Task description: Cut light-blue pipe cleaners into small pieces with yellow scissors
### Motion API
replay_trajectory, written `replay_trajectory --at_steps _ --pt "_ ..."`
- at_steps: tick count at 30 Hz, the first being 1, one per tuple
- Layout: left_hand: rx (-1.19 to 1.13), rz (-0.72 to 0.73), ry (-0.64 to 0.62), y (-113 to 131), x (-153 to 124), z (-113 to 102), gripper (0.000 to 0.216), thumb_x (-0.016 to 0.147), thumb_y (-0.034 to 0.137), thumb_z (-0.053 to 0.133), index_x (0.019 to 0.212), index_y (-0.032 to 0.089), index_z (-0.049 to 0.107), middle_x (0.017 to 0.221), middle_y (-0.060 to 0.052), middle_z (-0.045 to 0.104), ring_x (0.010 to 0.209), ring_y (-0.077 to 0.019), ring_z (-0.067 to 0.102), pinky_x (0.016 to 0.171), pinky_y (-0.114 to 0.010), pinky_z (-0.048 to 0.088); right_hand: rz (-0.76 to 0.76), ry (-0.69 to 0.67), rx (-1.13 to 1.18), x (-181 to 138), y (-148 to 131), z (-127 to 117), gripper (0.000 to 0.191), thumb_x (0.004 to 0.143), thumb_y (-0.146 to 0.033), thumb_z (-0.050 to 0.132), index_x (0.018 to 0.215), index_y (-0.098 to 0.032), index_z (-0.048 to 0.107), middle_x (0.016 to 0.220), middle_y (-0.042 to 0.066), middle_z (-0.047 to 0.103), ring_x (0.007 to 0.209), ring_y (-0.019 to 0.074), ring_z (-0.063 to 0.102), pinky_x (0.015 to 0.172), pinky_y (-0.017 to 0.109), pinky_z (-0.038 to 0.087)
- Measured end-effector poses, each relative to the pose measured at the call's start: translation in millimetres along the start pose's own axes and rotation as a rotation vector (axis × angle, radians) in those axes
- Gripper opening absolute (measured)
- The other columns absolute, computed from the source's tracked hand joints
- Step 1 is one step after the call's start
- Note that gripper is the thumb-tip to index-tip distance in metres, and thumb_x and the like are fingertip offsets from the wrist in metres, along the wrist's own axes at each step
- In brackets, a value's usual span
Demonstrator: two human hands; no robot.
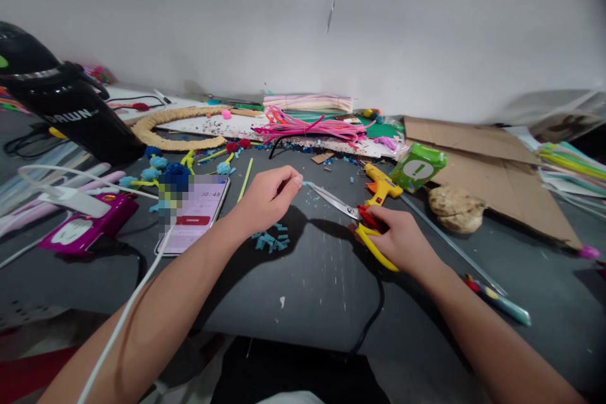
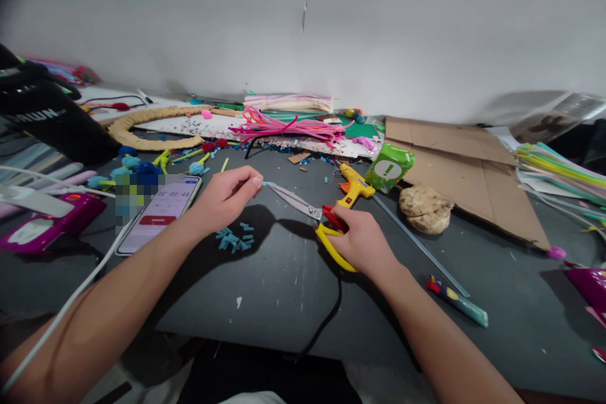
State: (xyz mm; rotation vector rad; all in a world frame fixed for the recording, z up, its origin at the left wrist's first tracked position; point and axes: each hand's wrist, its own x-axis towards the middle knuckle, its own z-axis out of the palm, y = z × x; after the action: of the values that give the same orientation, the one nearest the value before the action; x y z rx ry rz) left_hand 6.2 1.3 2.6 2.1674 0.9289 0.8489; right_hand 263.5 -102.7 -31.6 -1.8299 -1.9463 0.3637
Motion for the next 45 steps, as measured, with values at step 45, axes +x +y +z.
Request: replay_trajectory --at_steps 45 --pt "-0.002 0.005 -0.037 1.6 0.4 -1.5 0.031 0.099 0.034 0.041 0.074 0.017 0.048 0.065 0.003 0.042 0.063 -0.0111 0.039 0.06 -0.026 0.03 -0.005 0.006 0.014 -0.9 -1.1 -0.9 0.029 0.078 -0.044 0.062 0.066 -0.02 0.051 0.057 -0.003 0.045 0.056 0.0118 0.037 0.053 0.025 0.028"
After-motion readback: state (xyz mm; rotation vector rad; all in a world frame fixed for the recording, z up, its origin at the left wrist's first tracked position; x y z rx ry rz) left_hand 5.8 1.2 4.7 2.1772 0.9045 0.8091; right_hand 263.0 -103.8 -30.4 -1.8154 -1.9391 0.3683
